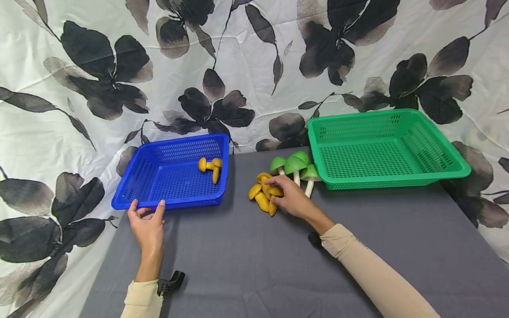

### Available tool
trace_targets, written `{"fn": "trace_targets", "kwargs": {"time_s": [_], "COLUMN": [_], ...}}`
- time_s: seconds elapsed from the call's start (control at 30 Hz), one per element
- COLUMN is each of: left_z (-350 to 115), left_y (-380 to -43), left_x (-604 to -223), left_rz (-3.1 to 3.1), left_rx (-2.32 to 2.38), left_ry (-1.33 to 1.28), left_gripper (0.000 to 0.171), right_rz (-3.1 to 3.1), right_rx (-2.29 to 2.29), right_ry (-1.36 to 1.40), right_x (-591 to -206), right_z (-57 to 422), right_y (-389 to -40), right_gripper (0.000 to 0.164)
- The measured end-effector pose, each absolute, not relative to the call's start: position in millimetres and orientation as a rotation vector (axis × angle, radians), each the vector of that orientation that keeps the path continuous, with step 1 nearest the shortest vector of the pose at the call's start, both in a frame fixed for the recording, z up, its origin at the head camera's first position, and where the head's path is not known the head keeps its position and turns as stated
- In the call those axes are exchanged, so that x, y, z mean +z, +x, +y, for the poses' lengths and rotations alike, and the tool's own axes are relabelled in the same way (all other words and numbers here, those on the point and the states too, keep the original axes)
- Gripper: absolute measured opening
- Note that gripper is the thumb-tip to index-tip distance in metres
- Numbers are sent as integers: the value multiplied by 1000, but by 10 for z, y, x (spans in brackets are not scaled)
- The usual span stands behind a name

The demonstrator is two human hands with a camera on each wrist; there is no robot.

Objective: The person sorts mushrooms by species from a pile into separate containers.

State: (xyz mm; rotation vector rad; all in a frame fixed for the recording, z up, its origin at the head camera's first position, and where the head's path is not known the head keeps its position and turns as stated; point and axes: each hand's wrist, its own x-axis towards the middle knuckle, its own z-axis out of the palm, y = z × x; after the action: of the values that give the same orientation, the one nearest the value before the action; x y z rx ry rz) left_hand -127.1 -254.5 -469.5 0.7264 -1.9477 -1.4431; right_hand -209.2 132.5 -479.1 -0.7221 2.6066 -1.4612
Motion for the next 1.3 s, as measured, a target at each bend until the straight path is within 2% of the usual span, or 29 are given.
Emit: {"fn": "trace_targets", "kwargs": {"time_s": [0.53,0.83,1.03,1.3], "left_z": [-2546,-2545,-2547,-2546], "left_y": [-1258,-1269,-1268,-1276], "left_x": [-4694,-4691,-4699,-4692], "left_rz": [-1966,-1960,-1960,-1956], "left_rx": [-1438,-1442,-1443,-1446], "left_ry": [751,742,732,733], "left_gripper": [85,86,85,84], "right_rz": [2803,2774,2683,2561], "right_rx": [-1146,-1227,-1360,-1460], "right_ry": [-707,-790,-695,-609], "right_x": [-4817,-4767,-4761,-4712], "right_z": [1294,1296,1310,1342], "right_y": [-2068,-2064,-2096,-2114], "right_gripper": [50,50,53,45]}}
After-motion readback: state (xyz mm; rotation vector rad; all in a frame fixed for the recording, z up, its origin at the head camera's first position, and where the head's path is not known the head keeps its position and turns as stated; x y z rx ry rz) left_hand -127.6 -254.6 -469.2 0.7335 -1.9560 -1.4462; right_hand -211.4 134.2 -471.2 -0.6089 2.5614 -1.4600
